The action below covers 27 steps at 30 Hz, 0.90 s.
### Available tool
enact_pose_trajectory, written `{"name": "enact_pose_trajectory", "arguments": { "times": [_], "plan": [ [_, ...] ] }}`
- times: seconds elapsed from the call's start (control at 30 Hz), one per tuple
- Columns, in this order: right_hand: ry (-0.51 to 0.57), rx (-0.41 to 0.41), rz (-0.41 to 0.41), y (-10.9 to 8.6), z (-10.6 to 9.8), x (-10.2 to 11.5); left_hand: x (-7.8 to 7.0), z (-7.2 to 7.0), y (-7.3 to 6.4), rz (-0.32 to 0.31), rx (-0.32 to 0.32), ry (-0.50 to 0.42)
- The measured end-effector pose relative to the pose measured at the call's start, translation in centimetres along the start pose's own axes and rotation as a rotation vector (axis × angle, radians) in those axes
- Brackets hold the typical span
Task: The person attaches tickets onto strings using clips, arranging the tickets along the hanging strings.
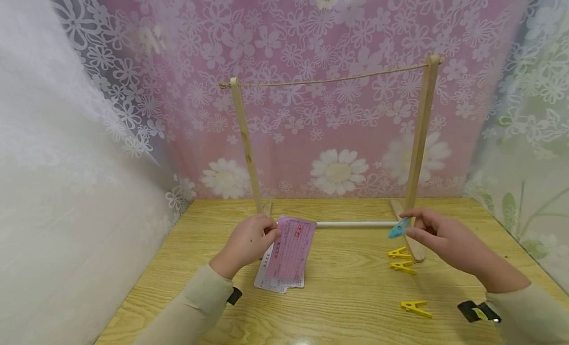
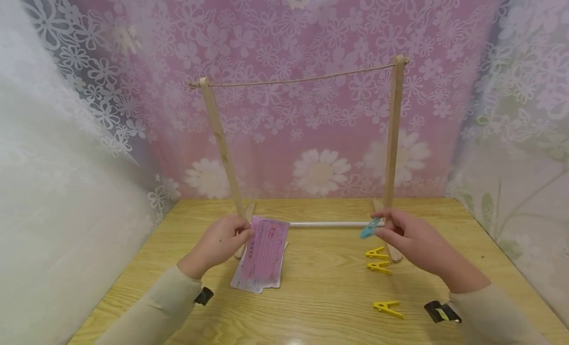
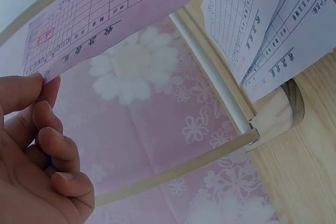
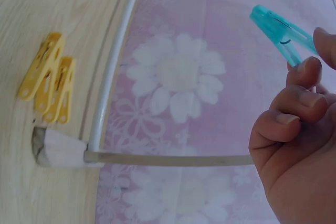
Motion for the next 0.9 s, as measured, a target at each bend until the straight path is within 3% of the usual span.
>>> {"name": "enact_pose_trajectory", "arguments": {
  "times": [0.4,0.63,0.9],
  "plan": [
    [0.020,-0.103,-0.076,2.9,-3.3,2.7,-1.0,0.1,1.0,0.098,-0.106,-0.031],
    [-0.046,-0.180,-0.042,4.7,-5.6,4.2,-1.7,0.6,2.2,0.111,-0.130,-0.047],
    [-0.154,-0.168,-0.004,6.6,-8.4,5.4,-2.1,0.2,3.6,0.149,-0.173,-0.060]
  ]
}}
Point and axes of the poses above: each hand's wrist, its own y-axis towards the middle knuckle, its own z-axis out of the palm, x = y × z, the point moved 1 cm from there along y, towards the middle knuckle, and after that the axes turned 9 degrees about -y, right-handed, at the moved point
